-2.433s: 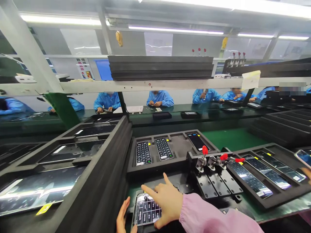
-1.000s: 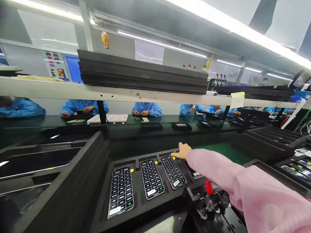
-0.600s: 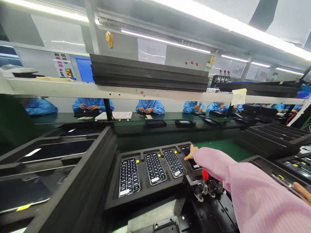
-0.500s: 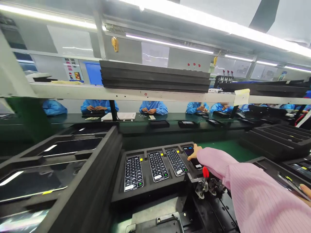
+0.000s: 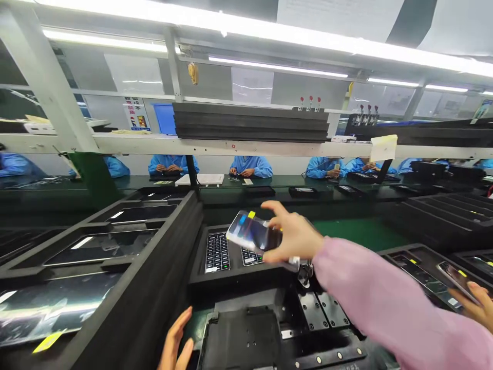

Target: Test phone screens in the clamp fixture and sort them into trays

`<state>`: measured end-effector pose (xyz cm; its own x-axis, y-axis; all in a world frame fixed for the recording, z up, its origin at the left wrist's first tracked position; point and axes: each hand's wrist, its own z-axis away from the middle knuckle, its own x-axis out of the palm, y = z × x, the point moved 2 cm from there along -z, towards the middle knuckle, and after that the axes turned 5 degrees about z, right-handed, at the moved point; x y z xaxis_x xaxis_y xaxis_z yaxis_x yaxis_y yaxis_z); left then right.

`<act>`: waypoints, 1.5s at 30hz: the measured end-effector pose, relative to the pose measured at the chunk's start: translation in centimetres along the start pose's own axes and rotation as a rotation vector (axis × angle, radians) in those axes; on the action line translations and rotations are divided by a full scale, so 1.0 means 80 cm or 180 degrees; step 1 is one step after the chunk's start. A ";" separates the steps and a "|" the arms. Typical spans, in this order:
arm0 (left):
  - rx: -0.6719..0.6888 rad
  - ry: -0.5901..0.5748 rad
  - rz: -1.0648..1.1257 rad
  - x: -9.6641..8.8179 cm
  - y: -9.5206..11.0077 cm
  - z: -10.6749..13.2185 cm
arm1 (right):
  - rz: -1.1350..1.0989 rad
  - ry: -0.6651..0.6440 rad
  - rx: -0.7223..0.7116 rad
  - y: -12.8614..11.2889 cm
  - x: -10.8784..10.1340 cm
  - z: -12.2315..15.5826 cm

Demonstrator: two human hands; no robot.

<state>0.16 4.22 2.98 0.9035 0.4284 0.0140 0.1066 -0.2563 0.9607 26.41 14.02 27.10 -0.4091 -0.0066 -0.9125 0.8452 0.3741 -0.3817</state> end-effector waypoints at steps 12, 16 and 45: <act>-0.0405 -0.0770 -0.0410 0.015 0.006 -0.005 | 0.0305 -0.1219 -0.0714 -0.007 0.239 0.067; -0.0248 -0.0892 -0.0586 0.017 0.013 -0.009 | 0.0265 -0.1289 -0.0746 -0.001 0.236 0.072; 0.0637 -0.3022 -0.0799 0.125 0.045 -0.008 | -0.0320 0.2618 0.0009 0.062 0.061 0.113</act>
<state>9.33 8.12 6.74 0.7931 -0.3567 -0.4938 0.3287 -0.4319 0.8399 31.72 7.50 19.42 -0.6028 0.6410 -0.4751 0.7916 0.4057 -0.4570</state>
